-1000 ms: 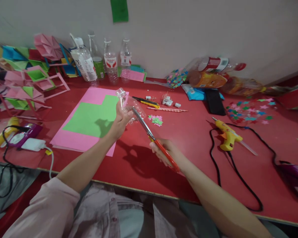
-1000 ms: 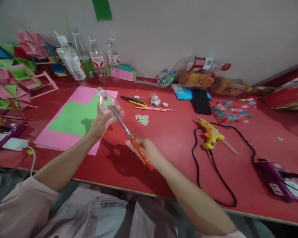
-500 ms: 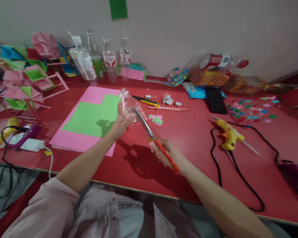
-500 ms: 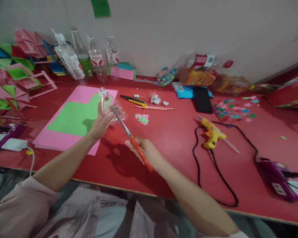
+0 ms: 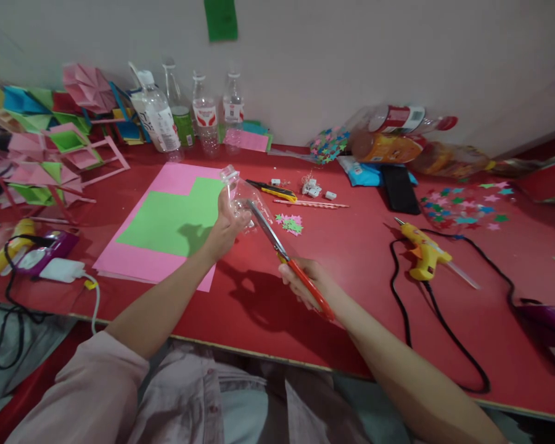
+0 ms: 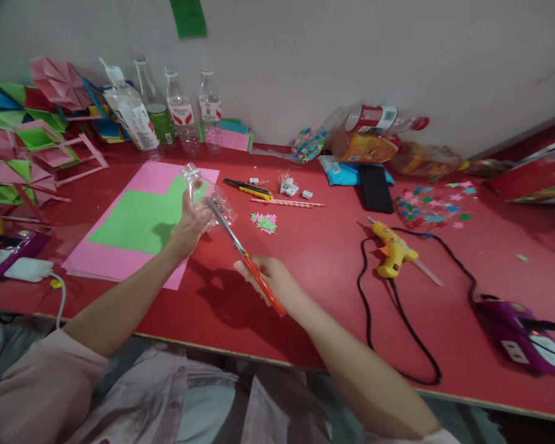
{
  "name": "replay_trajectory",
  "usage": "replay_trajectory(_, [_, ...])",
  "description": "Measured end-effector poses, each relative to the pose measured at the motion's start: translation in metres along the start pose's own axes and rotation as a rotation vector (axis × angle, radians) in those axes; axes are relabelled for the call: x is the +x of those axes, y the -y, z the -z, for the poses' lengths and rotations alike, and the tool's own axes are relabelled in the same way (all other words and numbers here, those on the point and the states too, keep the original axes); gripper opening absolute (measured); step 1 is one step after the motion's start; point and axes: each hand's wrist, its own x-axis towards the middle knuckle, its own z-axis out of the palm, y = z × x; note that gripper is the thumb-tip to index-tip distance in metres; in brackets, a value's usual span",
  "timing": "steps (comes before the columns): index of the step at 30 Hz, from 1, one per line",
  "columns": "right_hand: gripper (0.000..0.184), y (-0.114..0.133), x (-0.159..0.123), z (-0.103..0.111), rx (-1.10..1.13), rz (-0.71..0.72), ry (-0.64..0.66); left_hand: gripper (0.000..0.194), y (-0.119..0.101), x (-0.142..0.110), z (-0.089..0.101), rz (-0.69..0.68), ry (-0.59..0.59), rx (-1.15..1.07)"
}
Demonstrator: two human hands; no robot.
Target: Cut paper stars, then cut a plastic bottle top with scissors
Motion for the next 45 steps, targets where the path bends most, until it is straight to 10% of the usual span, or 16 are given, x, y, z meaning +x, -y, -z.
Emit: replay_trajectory(45, [0.054,-0.0047,-0.0005,0.0001,0.057,-0.033,-0.01,0.087,0.0055,0.0003,-0.0025,-0.082,0.098,0.212])
